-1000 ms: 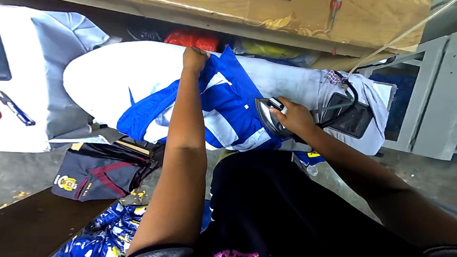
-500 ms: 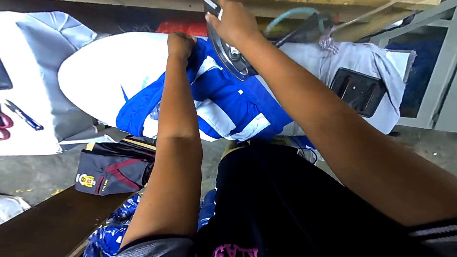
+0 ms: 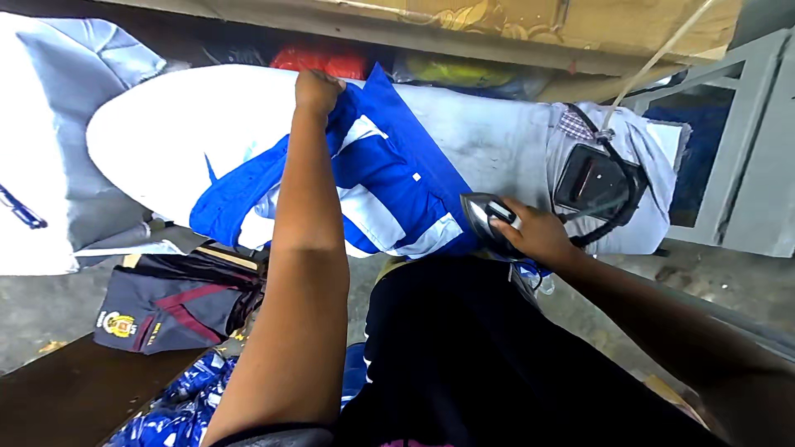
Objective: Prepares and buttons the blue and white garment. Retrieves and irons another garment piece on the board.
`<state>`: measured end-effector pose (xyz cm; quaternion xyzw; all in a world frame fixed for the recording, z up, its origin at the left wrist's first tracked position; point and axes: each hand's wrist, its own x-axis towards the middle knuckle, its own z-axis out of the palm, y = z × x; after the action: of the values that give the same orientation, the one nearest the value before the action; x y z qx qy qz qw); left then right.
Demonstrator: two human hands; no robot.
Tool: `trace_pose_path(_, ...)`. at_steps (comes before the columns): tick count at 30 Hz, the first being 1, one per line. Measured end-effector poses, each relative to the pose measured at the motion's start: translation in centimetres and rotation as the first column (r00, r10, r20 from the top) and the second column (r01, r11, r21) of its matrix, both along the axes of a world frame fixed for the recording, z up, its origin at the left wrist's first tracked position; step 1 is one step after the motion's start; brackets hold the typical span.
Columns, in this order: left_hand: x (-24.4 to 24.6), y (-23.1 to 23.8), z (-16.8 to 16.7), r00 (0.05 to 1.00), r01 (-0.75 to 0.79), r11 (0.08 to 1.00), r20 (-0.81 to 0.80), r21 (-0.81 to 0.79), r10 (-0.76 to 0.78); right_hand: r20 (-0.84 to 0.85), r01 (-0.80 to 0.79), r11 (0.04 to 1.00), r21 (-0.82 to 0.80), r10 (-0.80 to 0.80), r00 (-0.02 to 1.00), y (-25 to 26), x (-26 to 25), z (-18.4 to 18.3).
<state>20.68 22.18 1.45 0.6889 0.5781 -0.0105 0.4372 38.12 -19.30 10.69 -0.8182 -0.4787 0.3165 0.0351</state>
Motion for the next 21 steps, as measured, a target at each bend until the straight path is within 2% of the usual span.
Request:
trace_pose_path(3,0.0,-0.1,0.5,1.000,0.009,1.000,0.015,-0.005,-0.009,0.028,-0.021,0.998,0.062,0.020,0.999,-1.1,0.4,-0.4)
trace_pose_path(11,0.1,-0.6,1.0,0.999,-0.020,1.000,0.031,-0.014,0.021,-0.006,0.033,0.998,0.045,-0.033,0.999,4.6,-0.6,-0.3)
trace_pose_path(18,0.2,-0.8,0.8,1.000,-0.011,1.000,0.008,-0.001,0.011,-0.026,-0.088,0.995,0.042,0.089,0.996,0.9,1.0,-0.4)
trace_pose_path(21,-0.4,-0.4,0.6,1.000,-0.005,1.000,0.017,-0.021,0.006,-0.090,-0.072,0.995,-0.071,0.065,0.994,-0.5,3.6,0.5)
